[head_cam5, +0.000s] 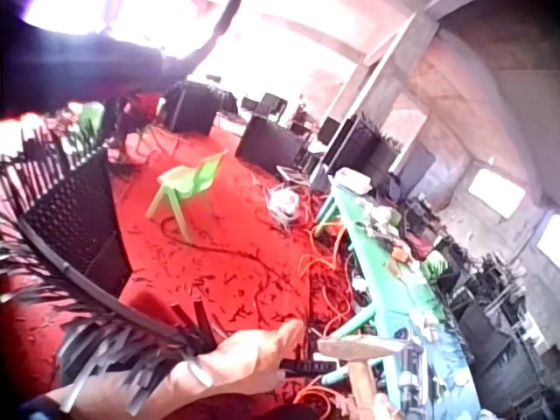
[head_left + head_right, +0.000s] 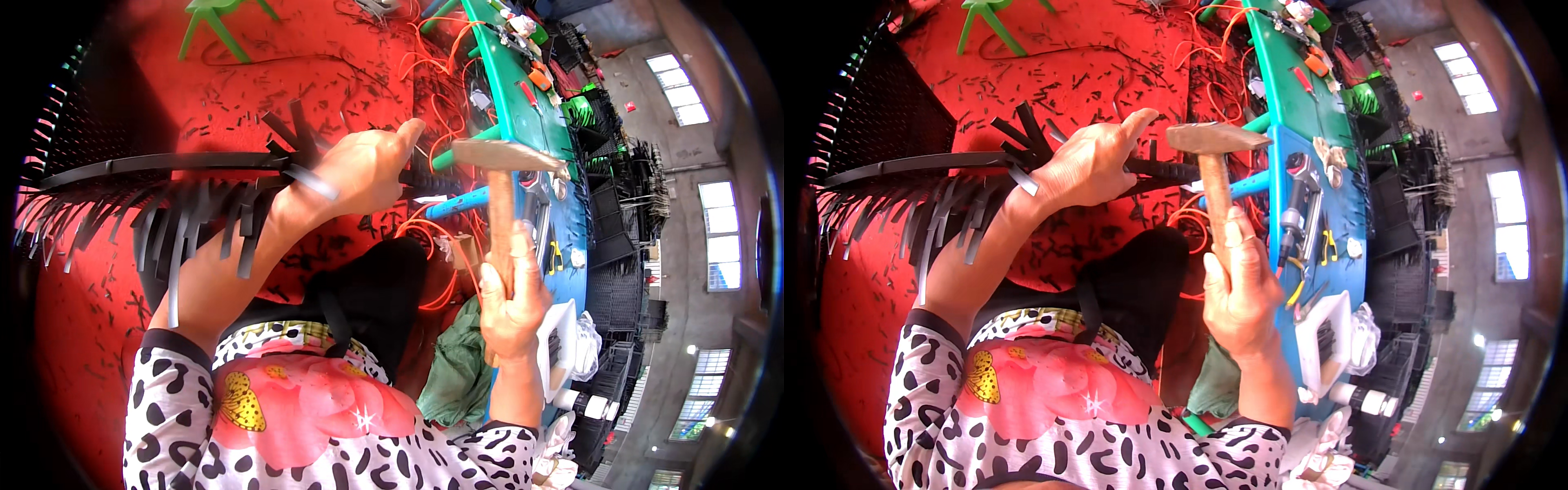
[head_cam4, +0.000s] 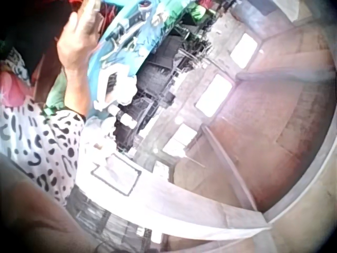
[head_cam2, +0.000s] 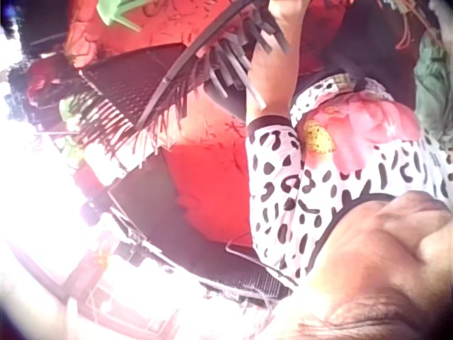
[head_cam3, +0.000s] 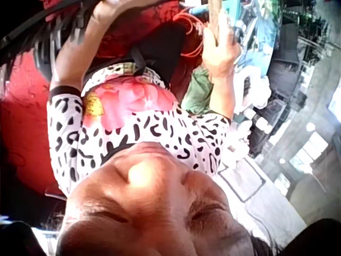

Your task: The person attaches strips of black material to a perforated black panel using a pneumatic staple gun and a hammer, then cuts the excess material with pliers.

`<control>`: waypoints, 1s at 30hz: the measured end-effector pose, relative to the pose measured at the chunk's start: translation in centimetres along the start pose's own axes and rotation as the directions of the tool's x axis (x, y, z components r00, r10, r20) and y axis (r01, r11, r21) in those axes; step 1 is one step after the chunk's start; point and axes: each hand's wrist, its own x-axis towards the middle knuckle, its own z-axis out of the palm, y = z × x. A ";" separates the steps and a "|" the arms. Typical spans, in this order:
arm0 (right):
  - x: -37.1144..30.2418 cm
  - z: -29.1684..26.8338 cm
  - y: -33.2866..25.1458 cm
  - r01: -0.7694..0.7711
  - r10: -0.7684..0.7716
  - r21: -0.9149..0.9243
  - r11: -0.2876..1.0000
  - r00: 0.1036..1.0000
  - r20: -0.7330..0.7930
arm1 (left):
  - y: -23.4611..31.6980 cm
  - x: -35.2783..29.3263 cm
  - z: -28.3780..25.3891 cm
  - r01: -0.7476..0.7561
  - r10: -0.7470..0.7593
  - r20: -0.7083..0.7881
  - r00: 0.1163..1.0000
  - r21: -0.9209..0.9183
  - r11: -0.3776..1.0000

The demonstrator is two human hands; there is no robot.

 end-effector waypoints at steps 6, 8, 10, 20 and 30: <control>0.1 1.2 1.3 -0.026 0.032 -0.053 0.998 0.993 0.114 | -0.5 0.0 0.6 -0.083 0.083 -0.063 0.995 0.007 0.997; -0.4 -0.1 2.0 -0.214 0.205 0.133 0.968 0.976 0.077 | -0.6 -0.1 0.7 -0.069 0.070 -0.068 0.995 0.019 0.997; -0.1 -1.3 2.6 -0.206 0.228 0.328 0.922 0.973 -0.029 | -0.4 0.5 1.1 -0.089 0.090 -0.069 0.994 0.019 0.996; -9.4 -6.7 20.2 -0.732 0.682 0.061 0.679 0.598 -0.421 | 1.6 0.7 0.0 0.063 -0.084 0.063 0.994 0.284 0.957; -14.3 -8.3 28.8 -0.868 0.878 -0.482 0.117 0.317 -0.358 | 2.5 0.4 0.0 0.055 -0.054 -0.011 0.998 0.205 0.977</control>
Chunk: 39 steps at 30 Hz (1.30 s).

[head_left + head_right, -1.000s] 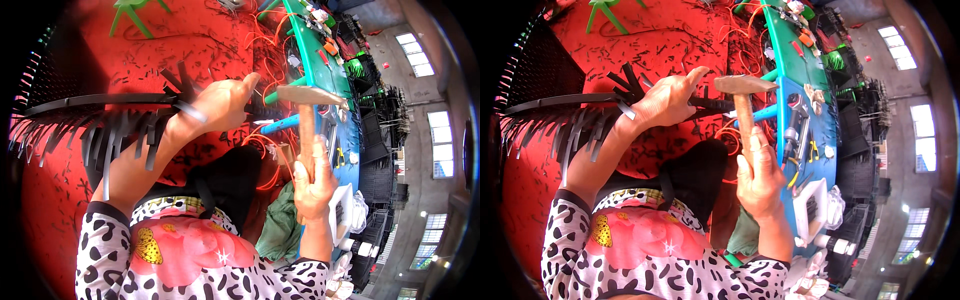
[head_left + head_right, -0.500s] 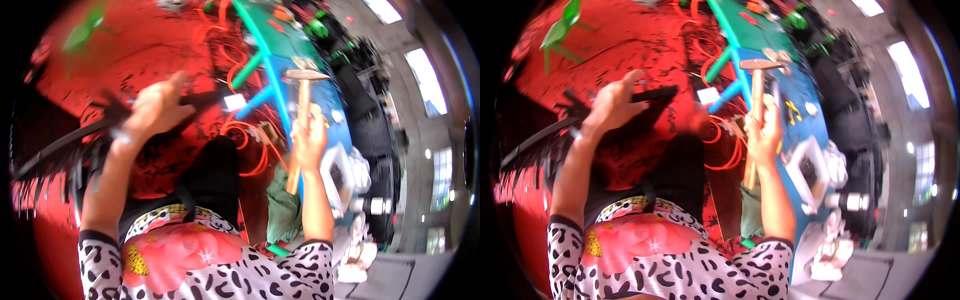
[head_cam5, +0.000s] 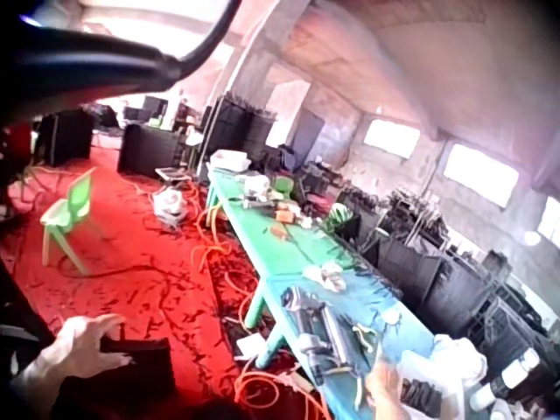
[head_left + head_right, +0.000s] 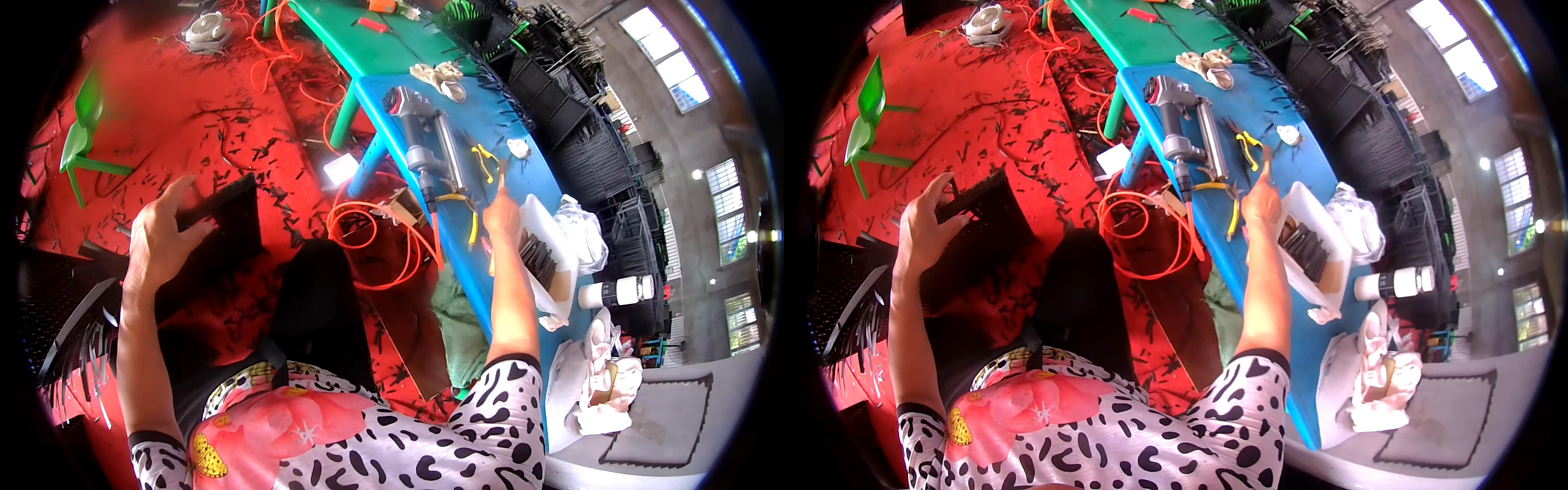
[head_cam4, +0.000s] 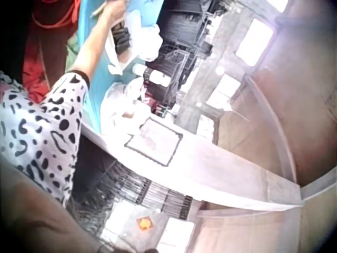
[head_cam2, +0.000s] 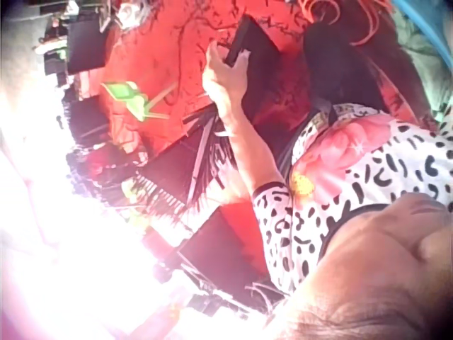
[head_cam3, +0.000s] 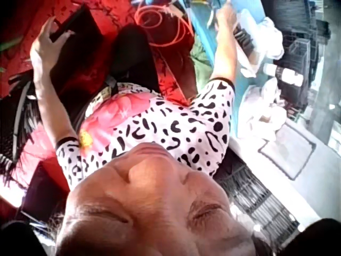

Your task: The person attaches strips of black material to a perforated black panel using a pneumatic staple gun and a hammer, then cuts the excess material with pliers.

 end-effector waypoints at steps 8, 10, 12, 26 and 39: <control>-1.4 1.1 -0.2 0.342 -0.397 -0.271 0.900 0.898 -0.187 | -0.4 0.8 -0.3 0.100 -0.098 0.071 0.993 -0.024 0.995; -3.1 0.4 -1.7 0.211 -0.186 -0.168 0.963 0.970 0.156 | -1.3 0.9 -0.4 0.013 -0.014 -0.019 1.000 -0.022 1.000; -1.4 4.3 1.4 0.224 -0.216 -0.092 0.970 0.972 0.090 | -0.4 0.9 -1.1 0.065 -0.066 -0.009 0.998 -0.015 0.998; -11.1 -2.8 -9.2 0.614 -0.324 0.753 0.238 0.781 -0.534 | -2.6 1.9 -2.0 0.040 0.027 0.161 0.987 -0.396 0.917; -22.8 -1.3 -26.8 0.378 -0.645 0.906 -0.190 0.647 -0.405 | -1.5 0.5 -2.4 -0.032 0.152 0.216 0.964 -0.474 0.880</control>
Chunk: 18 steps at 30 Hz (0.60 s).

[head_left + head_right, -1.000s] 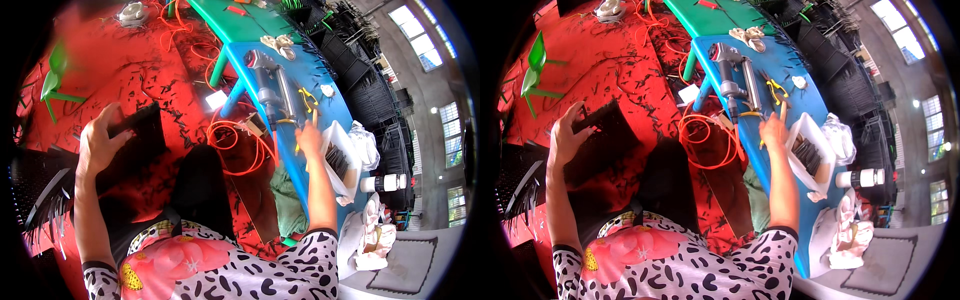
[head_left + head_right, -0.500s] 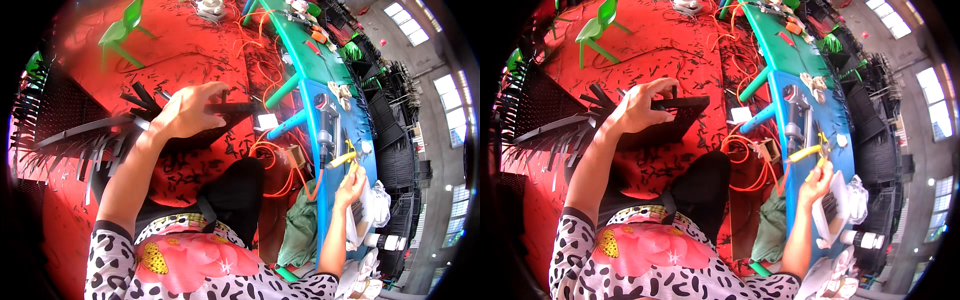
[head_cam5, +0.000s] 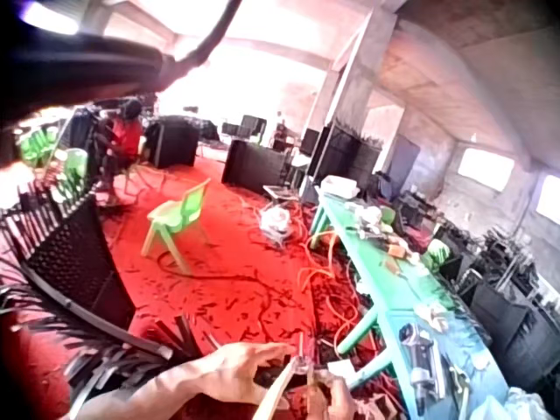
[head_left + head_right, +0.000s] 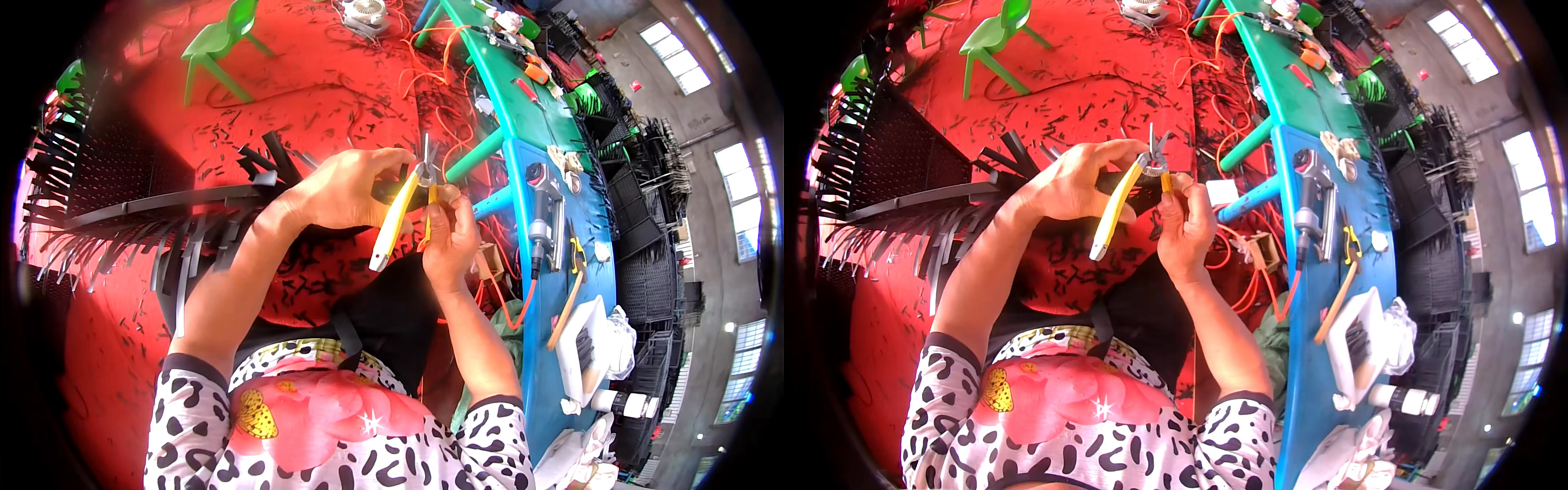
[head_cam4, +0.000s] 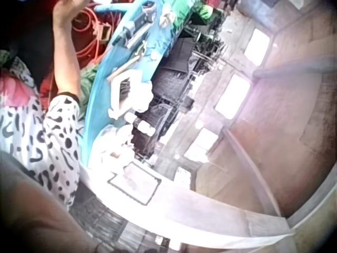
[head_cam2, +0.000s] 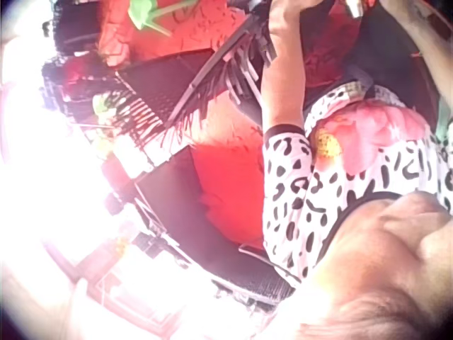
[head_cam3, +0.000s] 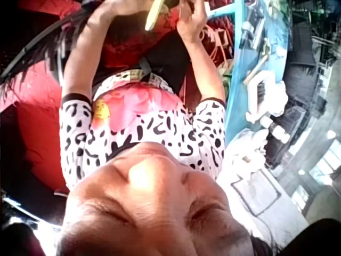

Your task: The person attaches strips of black material to a perforated black panel using a pneumatic staple gun and a hammer, then cuts the excess material with pliers.

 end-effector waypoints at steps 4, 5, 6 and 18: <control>-0.4 0.3 0.3 0.011 -0.002 0.160 0.987 0.998 -0.056 | -1.0 -0.4 -0.1 0.022 -0.003 0.057 0.998 -0.342 0.939; -0.5 0.3 0.2 0.010 -0.001 0.161 0.987 0.998 -0.055 | -1.0 -0.5 0.0 0.047 0.000 0.095 0.995 -0.493 0.869; -0.7 0.4 0.1 -0.018 0.027 0.123 0.992 0.997 -0.071 | -1.2 -0.2 0.2 -0.088 0.120 0.045 0.992 -0.438 0.894; -2.4 1.7 -3.9 -0.491 0.300 0.549 0.676 0.864 0.403 | 0.5 -0.5 1.3 -0.080 0.095 -0.045 0.994 0.256 0.963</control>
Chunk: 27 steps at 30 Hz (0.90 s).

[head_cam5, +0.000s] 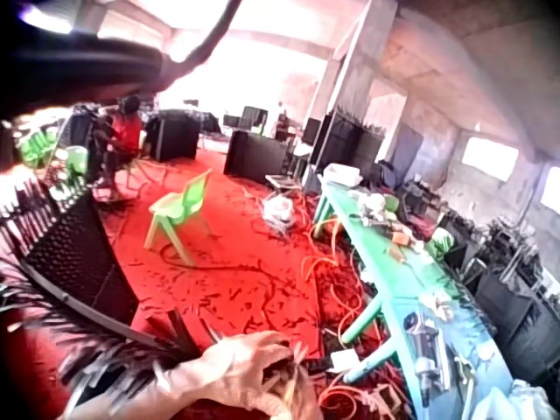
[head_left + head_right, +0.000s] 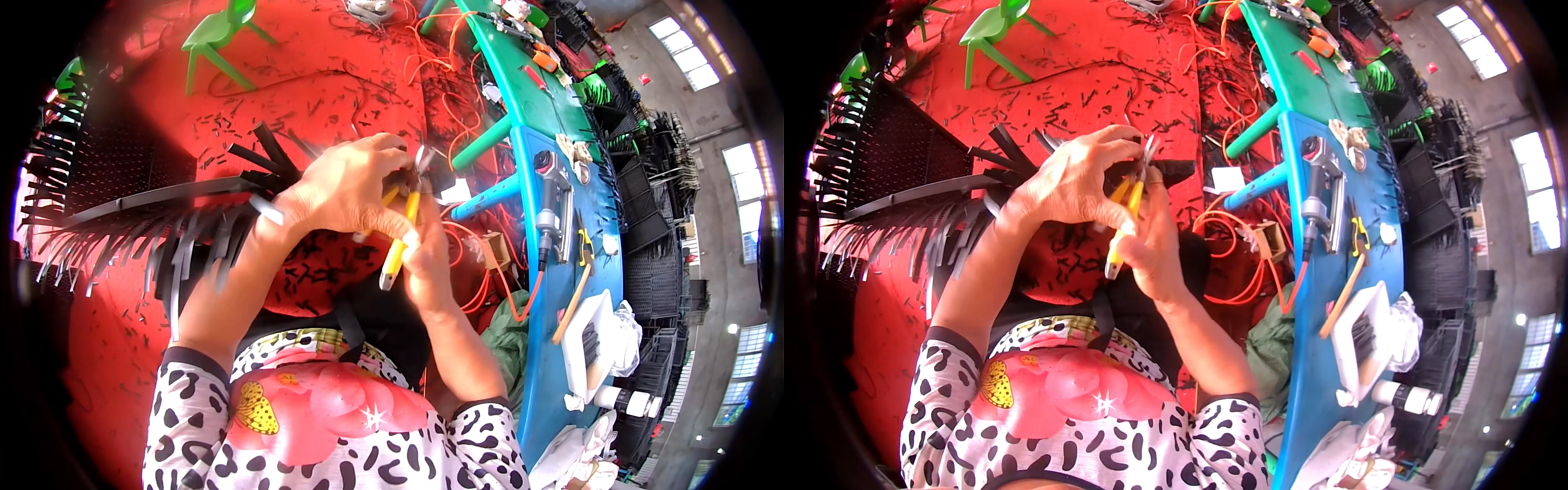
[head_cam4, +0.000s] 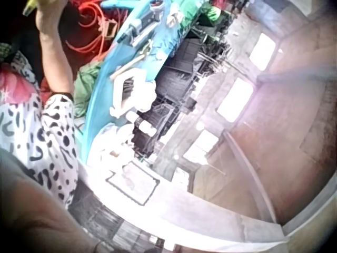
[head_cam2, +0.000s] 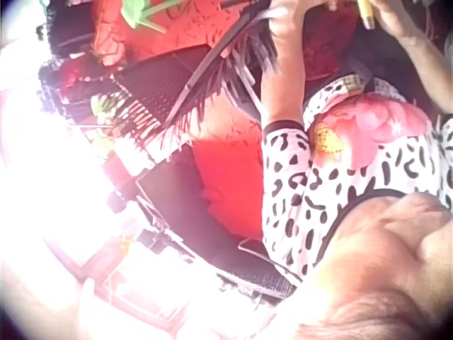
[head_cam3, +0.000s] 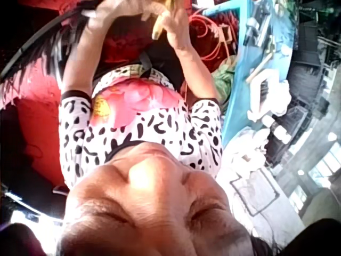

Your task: The person attaches strips of black material to a perforated black panel using a pneumatic staple gun and a hammer, then cuts the excess material with pliers.

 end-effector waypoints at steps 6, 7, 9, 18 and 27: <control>-0.4 -0.8 -0.1 -0.061 0.053 -0.105 0.993 0.995 -0.080 | -0.7 -0.5 0.8 -0.036 0.034 -0.128 0.991 -0.015 0.999; -0.8 -1.7 -0.7 -0.082 0.072 -0.104 0.991 0.993 -0.093 | -0.5 -0.6 0.6 0.004 -0.017 -0.128 0.992 -0.101 0.995; -1.1 -4.0 -2.4 0.019 -0.093 -0.531 0.847 0.989 -0.114 | -1.2 -0.7 0.9 -0.019 -0.016 -0.149 0.989 -0.230 0.973; 2.0 -7.5 -9.0 0.377 -0.048 -0.874 -0.306 0.911 0.410 | -0.9 -0.7 0.3 -0.032 -0.002 -0.139 0.990 -0.240 0.970; 4.7 -6.9 -9.9 0.527 0.142 -0.794 -0.302 0.849 0.509 | -0.5 -1.0 0.1 -0.026 -0.003 -0.102 0.995 -0.280 0.960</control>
